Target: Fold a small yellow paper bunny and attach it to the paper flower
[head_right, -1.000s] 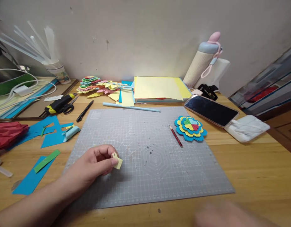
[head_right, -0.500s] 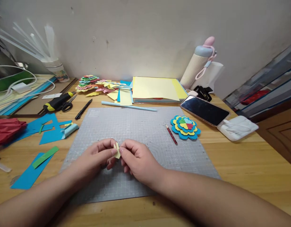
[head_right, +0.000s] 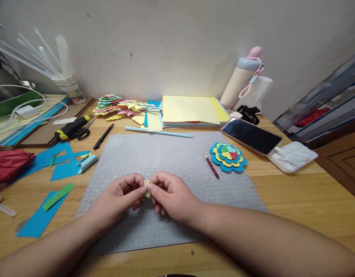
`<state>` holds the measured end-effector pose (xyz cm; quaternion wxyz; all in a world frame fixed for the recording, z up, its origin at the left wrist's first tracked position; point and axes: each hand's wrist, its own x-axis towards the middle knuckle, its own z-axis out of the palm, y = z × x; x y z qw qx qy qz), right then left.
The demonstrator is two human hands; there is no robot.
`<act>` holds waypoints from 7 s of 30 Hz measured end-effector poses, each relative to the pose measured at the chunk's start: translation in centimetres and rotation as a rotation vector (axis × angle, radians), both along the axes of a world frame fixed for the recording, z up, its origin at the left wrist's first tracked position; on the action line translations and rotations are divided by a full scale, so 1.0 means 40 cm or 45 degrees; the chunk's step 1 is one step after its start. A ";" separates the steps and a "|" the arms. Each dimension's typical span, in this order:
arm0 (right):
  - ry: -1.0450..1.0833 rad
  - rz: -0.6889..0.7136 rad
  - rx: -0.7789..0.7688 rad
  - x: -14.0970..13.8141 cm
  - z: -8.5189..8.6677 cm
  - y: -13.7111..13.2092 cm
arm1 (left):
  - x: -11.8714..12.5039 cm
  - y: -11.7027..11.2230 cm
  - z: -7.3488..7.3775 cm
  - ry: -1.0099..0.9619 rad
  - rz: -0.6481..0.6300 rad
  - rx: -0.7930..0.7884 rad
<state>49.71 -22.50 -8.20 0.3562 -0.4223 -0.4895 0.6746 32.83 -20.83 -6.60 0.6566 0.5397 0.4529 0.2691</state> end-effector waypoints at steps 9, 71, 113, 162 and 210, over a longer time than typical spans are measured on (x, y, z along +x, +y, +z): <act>0.035 -0.023 -0.055 -0.001 0.003 -0.004 | 0.000 -0.002 0.003 -0.047 0.082 -0.017; -0.122 0.017 -0.056 0.018 0.012 0.008 | 0.017 0.025 0.006 0.105 -0.037 -0.033; 0.157 0.037 -0.098 0.028 0.029 -0.004 | 0.010 0.019 -0.004 -0.488 -0.154 -0.451; 0.173 0.008 -0.182 0.020 0.011 -0.012 | 0.027 -0.011 0.006 -0.055 0.216 -0.029; 0.296 0.072 -0.195 0.030 0.017 -0.014 | 0.014 -0.011 -0.011 -0.328 -0.002 -0.107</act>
